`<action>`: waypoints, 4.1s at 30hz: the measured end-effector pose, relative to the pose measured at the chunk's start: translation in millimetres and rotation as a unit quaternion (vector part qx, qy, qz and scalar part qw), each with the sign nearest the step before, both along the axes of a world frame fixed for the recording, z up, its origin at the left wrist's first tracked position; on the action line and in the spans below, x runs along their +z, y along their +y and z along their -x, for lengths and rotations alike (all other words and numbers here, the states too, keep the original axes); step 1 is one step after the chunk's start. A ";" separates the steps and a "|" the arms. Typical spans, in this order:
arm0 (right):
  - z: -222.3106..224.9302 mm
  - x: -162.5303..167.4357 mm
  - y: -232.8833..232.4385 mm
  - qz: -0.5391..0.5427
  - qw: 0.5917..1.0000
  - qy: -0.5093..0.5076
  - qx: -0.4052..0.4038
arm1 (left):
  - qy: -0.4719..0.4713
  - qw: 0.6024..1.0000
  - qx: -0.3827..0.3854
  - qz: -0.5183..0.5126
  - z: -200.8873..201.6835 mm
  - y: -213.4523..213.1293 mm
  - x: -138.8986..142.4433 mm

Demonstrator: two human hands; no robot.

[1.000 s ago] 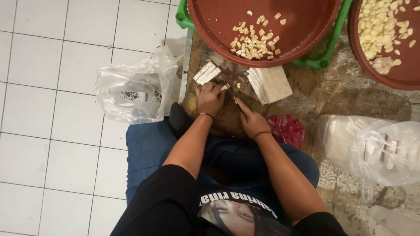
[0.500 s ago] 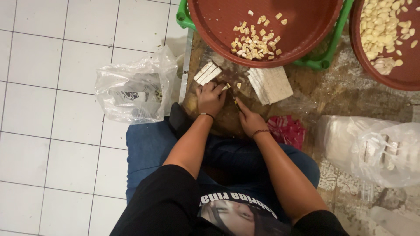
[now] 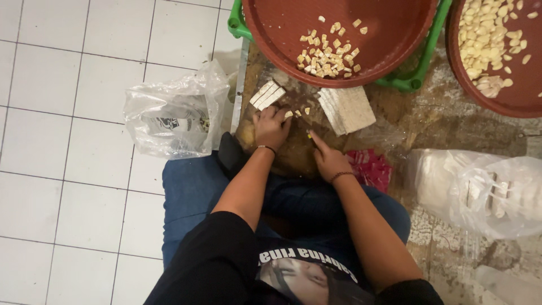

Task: The person sits on the floor and uses a knife to cut white firm food blocks into small cubes on a wooden board. The cut pieces are placed into a nearby brown tray.

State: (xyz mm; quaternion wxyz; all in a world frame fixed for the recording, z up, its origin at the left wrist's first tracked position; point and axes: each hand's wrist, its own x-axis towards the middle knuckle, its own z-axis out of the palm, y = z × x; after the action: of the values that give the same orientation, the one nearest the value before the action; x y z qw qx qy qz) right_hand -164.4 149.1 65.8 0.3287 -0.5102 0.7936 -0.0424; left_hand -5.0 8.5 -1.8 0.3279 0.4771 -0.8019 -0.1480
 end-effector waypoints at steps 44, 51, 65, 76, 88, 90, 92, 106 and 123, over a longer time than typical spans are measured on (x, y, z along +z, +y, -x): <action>-19.3 -0.8 -13.0 0.036 0.999 -0.033 0.019 | 0.011 0.999 0.000 -0.030 -1.1 -0.8 -6.4; -14.0 10.3 0.2 0.039 0.997 -0.063 0.005 | -0.010 0.999 0.005 -0.033 -1.3 -1.6 -4.2; -8.3 5.6 -7.1 0.092 0.995 -0.041 0.024 | -0.030 0.997 0.022 -0.061 -15.6 5.1 -8.5; -13.9 -1.9 -8.8 0.063 0.997 -0.020 0.046 | -0.038 0.999 0.004 -0.018 -11.2 5.3 -8.7; -12.9 -1.4 -6.6 0.084 0.995 -0.011 0.050 | -0.015 1.000 0.000 -0.001 -9.5 8.4 -1.9; -13.0 -1.6 -6.3 0.085 0.995 -0.013 0.048 | -0.003 1.000 0.000 0.016 -9.3 9.0 -0.6; -13.3 -2.7 -7.0 0.095 0.994 -0.014 0.048 | -0.010 1.000 0.001 0.012 -9.5 8.9 0.4; -14.6 -7.1 -7.4 0.039 0.998 -0.043 0.028 | -0.031 0.999 -0.004 0.011 -10.4 9.9 6.7; -5.7 13.4 2.2 0.017 0.999 -0.027 0.011 | -0.045 0.999 0.007 -0.016 -7.5 6.9 5.8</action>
State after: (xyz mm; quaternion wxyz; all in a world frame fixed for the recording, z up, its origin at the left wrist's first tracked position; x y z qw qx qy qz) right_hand -158.7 151.2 79.2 0.3418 -0.5231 0.7779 -0.0663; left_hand 2.6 15.4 3.9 0.2850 0.4943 -0.8097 -0.1373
